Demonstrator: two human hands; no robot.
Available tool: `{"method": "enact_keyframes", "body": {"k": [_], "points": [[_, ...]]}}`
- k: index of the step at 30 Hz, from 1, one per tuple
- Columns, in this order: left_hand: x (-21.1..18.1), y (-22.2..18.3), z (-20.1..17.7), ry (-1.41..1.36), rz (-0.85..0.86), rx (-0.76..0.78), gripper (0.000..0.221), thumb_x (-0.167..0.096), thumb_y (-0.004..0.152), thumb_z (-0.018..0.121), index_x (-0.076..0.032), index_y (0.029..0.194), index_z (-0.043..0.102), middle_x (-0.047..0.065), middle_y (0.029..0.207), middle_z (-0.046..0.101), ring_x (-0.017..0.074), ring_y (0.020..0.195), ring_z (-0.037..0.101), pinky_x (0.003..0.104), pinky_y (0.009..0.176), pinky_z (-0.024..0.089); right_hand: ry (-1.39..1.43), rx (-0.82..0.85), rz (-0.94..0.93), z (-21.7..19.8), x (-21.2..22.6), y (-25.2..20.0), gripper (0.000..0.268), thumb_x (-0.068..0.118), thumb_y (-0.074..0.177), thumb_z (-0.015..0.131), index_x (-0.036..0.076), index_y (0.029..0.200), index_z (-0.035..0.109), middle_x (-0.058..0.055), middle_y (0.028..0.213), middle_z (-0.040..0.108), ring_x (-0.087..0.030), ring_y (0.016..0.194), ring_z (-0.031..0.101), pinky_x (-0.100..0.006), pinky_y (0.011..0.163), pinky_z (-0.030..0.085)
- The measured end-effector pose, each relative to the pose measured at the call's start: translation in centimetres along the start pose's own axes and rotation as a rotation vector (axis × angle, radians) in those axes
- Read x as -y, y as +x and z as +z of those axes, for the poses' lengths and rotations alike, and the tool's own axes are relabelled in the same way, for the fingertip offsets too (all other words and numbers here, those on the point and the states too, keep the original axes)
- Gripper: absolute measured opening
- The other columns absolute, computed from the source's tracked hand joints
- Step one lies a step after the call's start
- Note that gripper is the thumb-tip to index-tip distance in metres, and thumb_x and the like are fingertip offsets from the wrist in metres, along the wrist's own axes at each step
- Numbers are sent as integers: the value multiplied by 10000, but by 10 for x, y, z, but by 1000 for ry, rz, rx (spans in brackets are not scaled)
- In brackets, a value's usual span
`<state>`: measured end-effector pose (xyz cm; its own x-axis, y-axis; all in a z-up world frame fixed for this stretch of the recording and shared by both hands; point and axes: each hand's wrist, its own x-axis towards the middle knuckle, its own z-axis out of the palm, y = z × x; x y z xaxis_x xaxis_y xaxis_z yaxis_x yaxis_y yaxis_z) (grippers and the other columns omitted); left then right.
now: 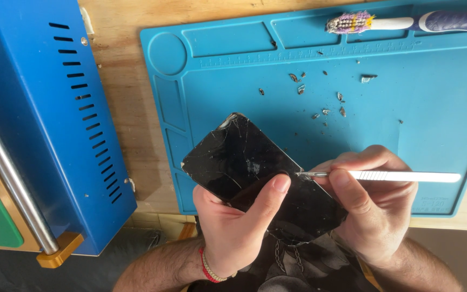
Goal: Scraping and cleaning adhesive residue from a mobile phone screen frame using a metal tool and a brush.
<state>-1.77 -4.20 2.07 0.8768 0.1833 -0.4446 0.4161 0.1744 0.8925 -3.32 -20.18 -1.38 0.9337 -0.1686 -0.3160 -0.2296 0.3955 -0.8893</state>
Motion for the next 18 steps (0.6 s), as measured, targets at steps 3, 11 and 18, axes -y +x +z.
{"method": "enact_keyframes", "body": {"k": [3,11,18], "points": [[-2,0,1,13,-23,-2,89,-103,947,831,-51,876,815,9,914,829,78,846,756,282,784,697,-51,-60,35,-2,-1,-2,107,105,1012,745,60,962,661,-155,868,783,-268,756,819,-332,679,694],[-2,4,3,-4,-1,7,99,-146,968,815,-54,935,808,-13,955,813,71,900,725,295,820,676,-68,-102,113,0,4,0,105,131,996,767,61,970,693,-158,875,806,-224,731,810,-290,668,667],[3,9,6,-4,12,-35,127,-163,937,838,-38,960,832,32,988,852,87,928,744,306,854,669,-63,-171,235,2,8,4,112,99,997,769,6,960,718,-186,863,825,-254,753,823,-319,699,683]]}}
